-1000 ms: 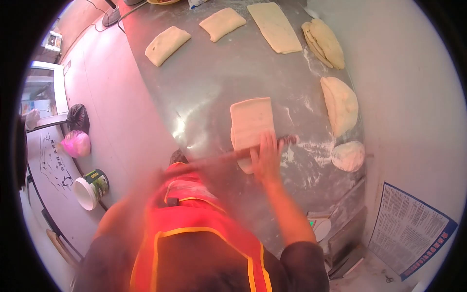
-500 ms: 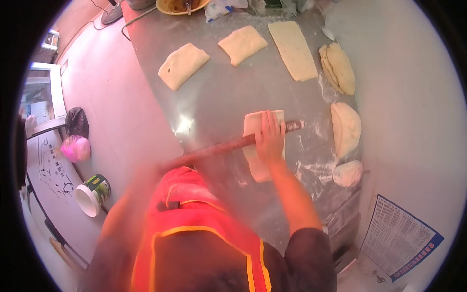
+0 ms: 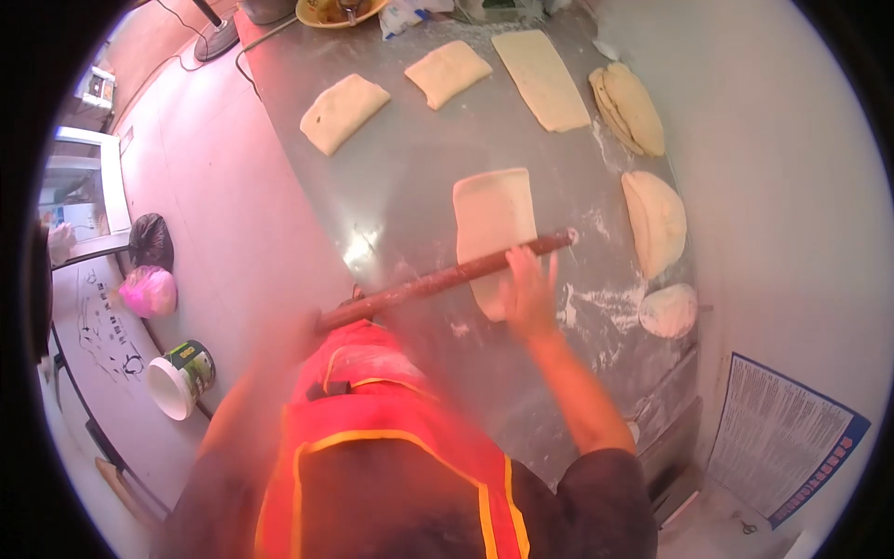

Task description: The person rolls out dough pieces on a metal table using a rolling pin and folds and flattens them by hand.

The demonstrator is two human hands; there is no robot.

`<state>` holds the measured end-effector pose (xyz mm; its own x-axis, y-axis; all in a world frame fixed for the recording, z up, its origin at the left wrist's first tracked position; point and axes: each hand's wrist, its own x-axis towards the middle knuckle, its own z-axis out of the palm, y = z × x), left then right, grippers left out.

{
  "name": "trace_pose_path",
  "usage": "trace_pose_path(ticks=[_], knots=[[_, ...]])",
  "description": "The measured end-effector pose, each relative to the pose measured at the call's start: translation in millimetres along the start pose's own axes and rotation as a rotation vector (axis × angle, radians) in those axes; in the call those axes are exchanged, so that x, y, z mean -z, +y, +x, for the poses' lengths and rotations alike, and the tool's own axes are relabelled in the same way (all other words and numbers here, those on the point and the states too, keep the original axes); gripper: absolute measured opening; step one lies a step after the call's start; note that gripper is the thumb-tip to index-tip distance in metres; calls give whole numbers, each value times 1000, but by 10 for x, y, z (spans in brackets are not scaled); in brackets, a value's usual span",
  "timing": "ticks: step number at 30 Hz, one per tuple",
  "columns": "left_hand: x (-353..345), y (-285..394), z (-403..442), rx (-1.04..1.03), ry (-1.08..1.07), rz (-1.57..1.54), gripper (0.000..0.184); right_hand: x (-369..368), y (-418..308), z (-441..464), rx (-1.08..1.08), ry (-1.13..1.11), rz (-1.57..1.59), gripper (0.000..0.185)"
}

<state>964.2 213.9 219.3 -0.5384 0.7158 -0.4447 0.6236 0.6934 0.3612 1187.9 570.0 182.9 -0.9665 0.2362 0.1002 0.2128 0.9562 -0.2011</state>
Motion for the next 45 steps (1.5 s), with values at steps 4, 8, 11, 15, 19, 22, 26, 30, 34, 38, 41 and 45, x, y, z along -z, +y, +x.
trace_pose_path(ticks=[4, 8, 11, 15, 19, 22, 26, 30, 34, 38, 41, 45], knots=[[-629, -151, -42, 102, 59, 105, 10, -109, 108, 1034, -74, 247, 10, 46], [-675, 75, -172, 75, 65, 214, 12, -260, 46, 614, -68, 128, -4, 51], [-810, 382, -337, 98, 0, 102, 14, -175, -9, -146, -138, 73, -10, 54], [-708, 790, -536, 178, -112, -4, 17, -308, -53, -1020, -161, 129, 31, 61], [-718, 915, -640, 157, -222, 2, 21, -209, -172, -1515, -254, 47, 83, 66], [-746, 831, -715, 63, -194, -61, 23, -153, -186, -1733, -242, 14, 56, 66], [-475, 716, -541, 33, -208, 8, 22, -72, -232, -1033, -247, 9, 41, 62], [-760, 15, -183, 44, 69, -228, 20, -140, -87, 437, -162, 36, -52, 54], [-33, 84, 44, 28, -59, 23, 18, -274, -109, 248, -182, 76, -30, 52], [117, -11, 180, 19, -143, -22, 21, -328, -108, 411, -157, 56, -99, 52], [65, -381, 437, 105, -32, -16, 24, -346, -38, 1626, -192, 146, -72, 54], [288, -553, 651, 21, 79, 15, 30, -318, -44, 2003, -121, 211, -11, 56]])
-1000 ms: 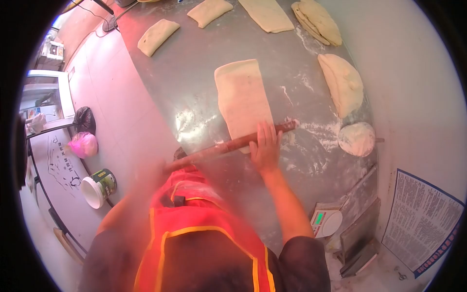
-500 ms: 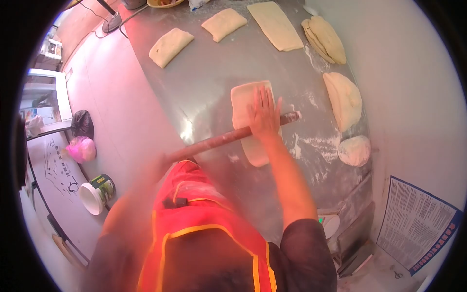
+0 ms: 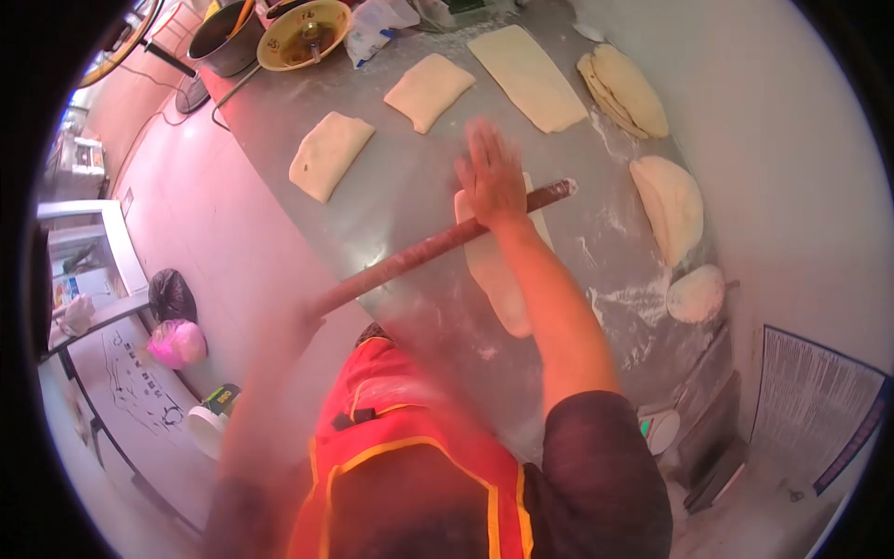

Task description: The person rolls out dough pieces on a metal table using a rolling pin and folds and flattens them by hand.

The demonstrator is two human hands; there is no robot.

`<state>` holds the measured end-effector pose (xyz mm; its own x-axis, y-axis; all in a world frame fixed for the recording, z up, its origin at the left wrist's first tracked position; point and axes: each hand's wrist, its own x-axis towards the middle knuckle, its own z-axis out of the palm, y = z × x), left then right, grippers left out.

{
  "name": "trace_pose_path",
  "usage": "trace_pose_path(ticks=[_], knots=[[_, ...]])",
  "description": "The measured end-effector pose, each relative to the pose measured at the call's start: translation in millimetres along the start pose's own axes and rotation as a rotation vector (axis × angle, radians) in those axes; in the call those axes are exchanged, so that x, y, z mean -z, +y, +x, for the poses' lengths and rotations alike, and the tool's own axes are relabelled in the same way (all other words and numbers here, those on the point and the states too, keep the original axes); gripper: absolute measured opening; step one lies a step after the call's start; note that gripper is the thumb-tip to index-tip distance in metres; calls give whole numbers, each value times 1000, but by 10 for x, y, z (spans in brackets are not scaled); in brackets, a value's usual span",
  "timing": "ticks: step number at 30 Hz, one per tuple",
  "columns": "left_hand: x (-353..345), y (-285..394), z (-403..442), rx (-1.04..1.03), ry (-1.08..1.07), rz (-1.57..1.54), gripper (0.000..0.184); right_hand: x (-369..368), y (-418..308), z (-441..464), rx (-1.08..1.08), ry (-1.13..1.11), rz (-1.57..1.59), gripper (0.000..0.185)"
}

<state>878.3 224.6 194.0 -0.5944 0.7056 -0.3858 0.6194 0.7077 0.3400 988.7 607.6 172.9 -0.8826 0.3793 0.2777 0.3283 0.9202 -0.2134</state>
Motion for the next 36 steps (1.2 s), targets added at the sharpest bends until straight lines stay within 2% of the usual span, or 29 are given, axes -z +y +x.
trace_pose_path(ticks=[2, 3, 6, 7, 8, 11, 14, 17, 20, 21, 23, 24, 25, 26, 27, 29, 32, 34, 36], knots=[[19, 227, -150, -2, -179, -7, 28, 182, 79, -527, 24, -48, 69, 55], [22, 317, -273, -6, -268, -5, 28, 254, 185, -1052, 66, -125, -43, 54], [-449, 307, -636, -67, -409, -95, 23, 694, 265, -2048, 17, -121, 53, 51], [-513, 363, -698, -57, -423, -98, 22, 744, 291, -2213, 8, -127, 59, 50], [-553, 407, -752, -48, -438, -98, 22, 745, 329, -2002, -38, -147, 87, 49], [-602, 470, -834, -51, -325, -90, 18, 445, 184, -1423, -109, 66, 83, 50], [-754, 568, -971, -59, -244, 4, 15, 608, 168, -1879, -77, -39, 5, 51], [-923, 736, -1097, -73, -164, 75, 14, 805, 253, -2659, -27, -54, -30, 54], [-623, 822, -894, -204, 2, 238, 10, 1216, 87, -2862, 67, -114, 24, 50], [-526, 900, -817, -251, 33, 295, 9, 1278, 62, -2978, 21, -185, 32, 47], [-220, 1288, -535, -508, 134, 345, 7, 1370, 19, -3202, -77, -323, 48, 41], [-85, 1545, -397, -604, 107, 368, 10, 1450, -39, -3366, -133, -263, 77, 33], [-11, 1830, -266, -705, 78, 388, 14, 1551, -67, -3559, -265, -286, 176, 32], [-9, 2101, -152, -809, 212, 388, 23, 1634, -91, -3779, -396, -310, 275, 30], [-30, 2363, -48, -912, 350, 380, 32, 1681, -146, -4014, -530, -235, 319, 31], [-55, 2753, 83, -812, 518, 155, 52, 1691, -212, -4524, -759, -113, 304, 33], [-433, 2518, 879, -517, 408, -134, 59, 1225, -168, -5371, -1167, -37, 97, 36], [-574, 2353, 1360, -388, 359, -99, 59, 1365, -182, -5367, -1432, -36, 6, 37], [-572, 2334, 1769, -293, 254, -99, 59, 1529, -133, -5294, -1552, -115, -21, 38]])
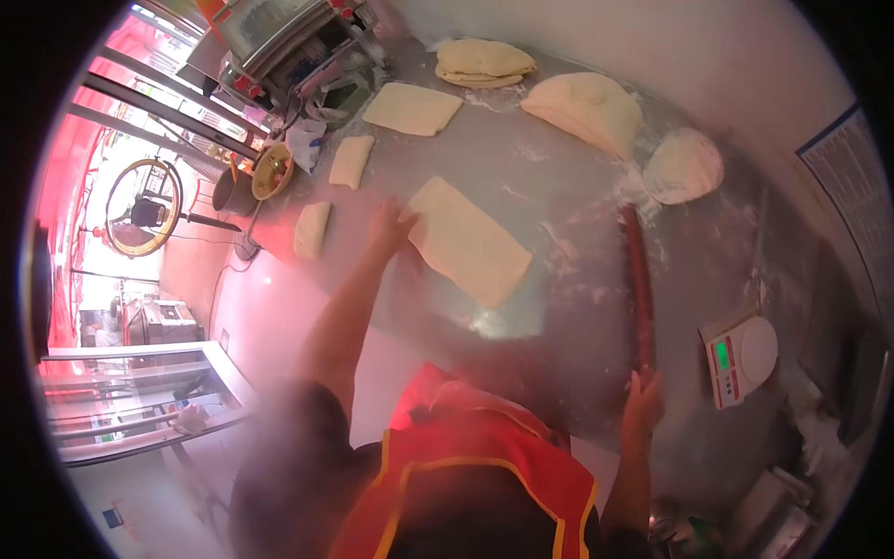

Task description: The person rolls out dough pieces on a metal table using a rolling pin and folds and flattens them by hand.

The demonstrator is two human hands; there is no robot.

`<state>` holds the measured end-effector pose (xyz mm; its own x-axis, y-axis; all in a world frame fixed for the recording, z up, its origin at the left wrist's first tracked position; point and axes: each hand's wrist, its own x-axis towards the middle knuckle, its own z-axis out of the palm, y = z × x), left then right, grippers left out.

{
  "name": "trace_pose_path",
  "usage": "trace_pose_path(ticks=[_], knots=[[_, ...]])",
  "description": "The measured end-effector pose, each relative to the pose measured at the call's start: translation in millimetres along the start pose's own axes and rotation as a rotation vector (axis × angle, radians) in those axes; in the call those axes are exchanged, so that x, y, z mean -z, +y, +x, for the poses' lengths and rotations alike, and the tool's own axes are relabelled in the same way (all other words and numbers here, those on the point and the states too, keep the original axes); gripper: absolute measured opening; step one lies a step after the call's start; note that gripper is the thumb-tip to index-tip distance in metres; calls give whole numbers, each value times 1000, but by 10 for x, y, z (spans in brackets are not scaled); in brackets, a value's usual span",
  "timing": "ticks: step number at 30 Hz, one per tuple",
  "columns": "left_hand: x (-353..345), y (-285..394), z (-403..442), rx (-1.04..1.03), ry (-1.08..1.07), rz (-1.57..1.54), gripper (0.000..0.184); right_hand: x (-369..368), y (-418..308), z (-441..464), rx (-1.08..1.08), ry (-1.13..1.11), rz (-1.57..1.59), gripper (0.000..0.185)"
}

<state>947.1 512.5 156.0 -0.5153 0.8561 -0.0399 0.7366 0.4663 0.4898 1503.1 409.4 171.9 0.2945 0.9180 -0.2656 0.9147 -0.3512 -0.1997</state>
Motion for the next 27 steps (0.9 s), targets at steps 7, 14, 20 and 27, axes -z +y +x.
trace_pose_path(ticks=[7, 14, 20, 27], knots=[[13, 326, 462, 3, -413, -24, 47, -298, -913, -108, 206, 414, 17, 45], [231, 199, 387, -116, -606, -417, 37, -1043, -2673, -65, 25, -94, 839, 49], [-47, -97, 759, -131, -988, -405, 57, -567, -3368, 72, 78, -208, 679, 32], [1156, -313, 2123, -385, -631, -2, 60, 107, -5032, 643, 196, -313, 1140, 31]])
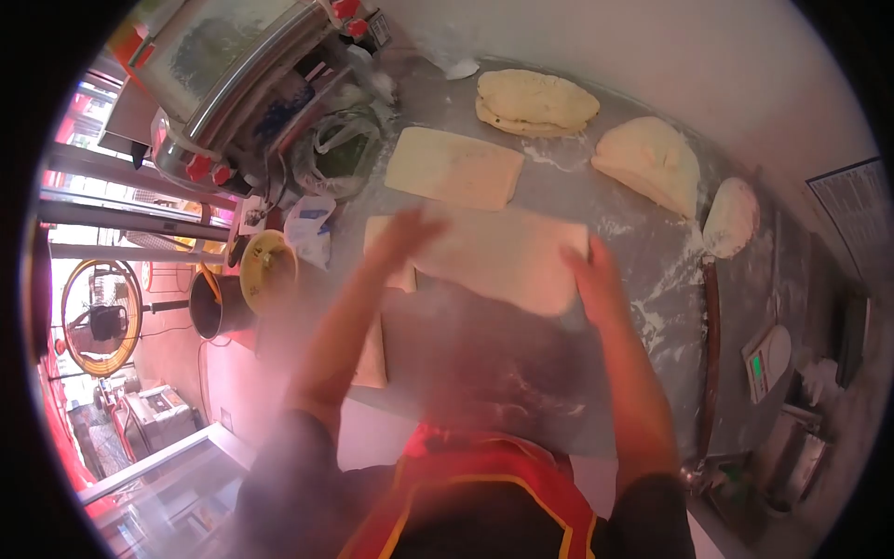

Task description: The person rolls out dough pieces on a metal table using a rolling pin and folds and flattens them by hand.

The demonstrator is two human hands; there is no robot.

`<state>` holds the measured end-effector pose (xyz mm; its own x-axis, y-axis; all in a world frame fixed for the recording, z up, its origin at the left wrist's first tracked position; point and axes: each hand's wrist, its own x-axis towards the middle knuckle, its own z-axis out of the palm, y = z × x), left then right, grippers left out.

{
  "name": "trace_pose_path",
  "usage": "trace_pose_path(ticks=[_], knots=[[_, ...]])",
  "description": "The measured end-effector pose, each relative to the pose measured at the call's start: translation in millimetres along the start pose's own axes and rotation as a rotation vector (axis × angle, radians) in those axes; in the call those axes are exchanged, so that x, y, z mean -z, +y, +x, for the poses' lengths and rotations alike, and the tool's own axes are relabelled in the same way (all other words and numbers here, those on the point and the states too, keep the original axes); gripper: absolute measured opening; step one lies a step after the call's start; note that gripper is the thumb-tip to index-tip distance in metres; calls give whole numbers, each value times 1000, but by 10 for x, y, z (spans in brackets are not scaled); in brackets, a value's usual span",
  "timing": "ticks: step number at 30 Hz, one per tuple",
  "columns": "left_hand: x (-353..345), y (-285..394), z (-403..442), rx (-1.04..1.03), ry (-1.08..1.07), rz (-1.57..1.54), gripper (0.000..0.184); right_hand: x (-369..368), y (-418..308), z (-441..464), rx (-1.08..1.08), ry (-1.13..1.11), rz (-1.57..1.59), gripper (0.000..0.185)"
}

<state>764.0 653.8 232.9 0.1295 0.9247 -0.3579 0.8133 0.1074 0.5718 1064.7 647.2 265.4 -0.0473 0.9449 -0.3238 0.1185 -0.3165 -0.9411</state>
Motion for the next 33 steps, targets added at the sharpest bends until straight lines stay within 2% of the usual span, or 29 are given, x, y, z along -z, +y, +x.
trace_pose_path(ticks=[1, 3, 4, 6, 7, 10, 12, 14, 15, 16, 18, 19, 20, 22, 24, 27, 29, 31, 33], knots=[[310, 145, 28, 357, 190, -483, 60, -143, -58, 227, 2, -15, 21, 32], [771, -179, 266, 227, 15, -790, 67, -418, -20, 754, 9, -27, 40, 33], [787, -311, 313, 221, 163, -770, 66, -543, 97, 974, 15, -23, 38, 33], [616, -732, 453, 207, 464, -719, 65, -777, 449, 1202, 318, 224, -398, 33], [473, -1018, 476, 162, 624, -51, 61, -886, 547, 1245, 464, 346, -614, 33], [-196, -1499, 51, 53, 667, 211, 56, -1188, 533, 849, 258, -139, -579, 35], [-183, -1129, -352, 307, 431, -80, 57, -1570, 693, 706, 310, -258, -497, 38], [-291, -1042, -414, 396, 508, -156, 54, -1955, 607, 673, 421, -277, -466, 37], [-312, -1026, -423, 437, 544, -196, 53, -2137, 583, 711, 398, -278, -500, 40], [-307, -1058, -411, 475, 529, -197, 52, -2304, 580, 770, 370, -275, -535, 42], [-279, -1131, -329, 527, 481, -200, 51, -2552, 777, 950, 447, -223, -845, 51], [-229, -1144, -336, 479, 400, -246, 47, -2601, 818, 1022, 403, -335, -866, 50], [-188, -1144, -366, 422, 304, -291, 44, -2576, 844, 1044, 344, -435, -885, 49], [-261, -1101, -450, 197, 346, -252, 39, -2425, 868, 870, 476, -398, -880, 42], [-181, -569, -664, 60, 446, -140, 34, -2144, 1080, 656, 812, -181, -592, 35], [-154, 153, -732, -35, 267, -117, 36, -1381, 882, 100, 301, -269, -243, 29], [-364, 507, -677, -107, 173, -100, 36, -831, 899, -173, 128, -176, -220, 29], [-668, 857, -483, -164, 49, -133, 38, -173, 818, -437, 16, -85, -206, 32], [-1031, 1343, -185, -224, -152, -178, 41, 470, 932, -667, 77, 96, -43, 36]])
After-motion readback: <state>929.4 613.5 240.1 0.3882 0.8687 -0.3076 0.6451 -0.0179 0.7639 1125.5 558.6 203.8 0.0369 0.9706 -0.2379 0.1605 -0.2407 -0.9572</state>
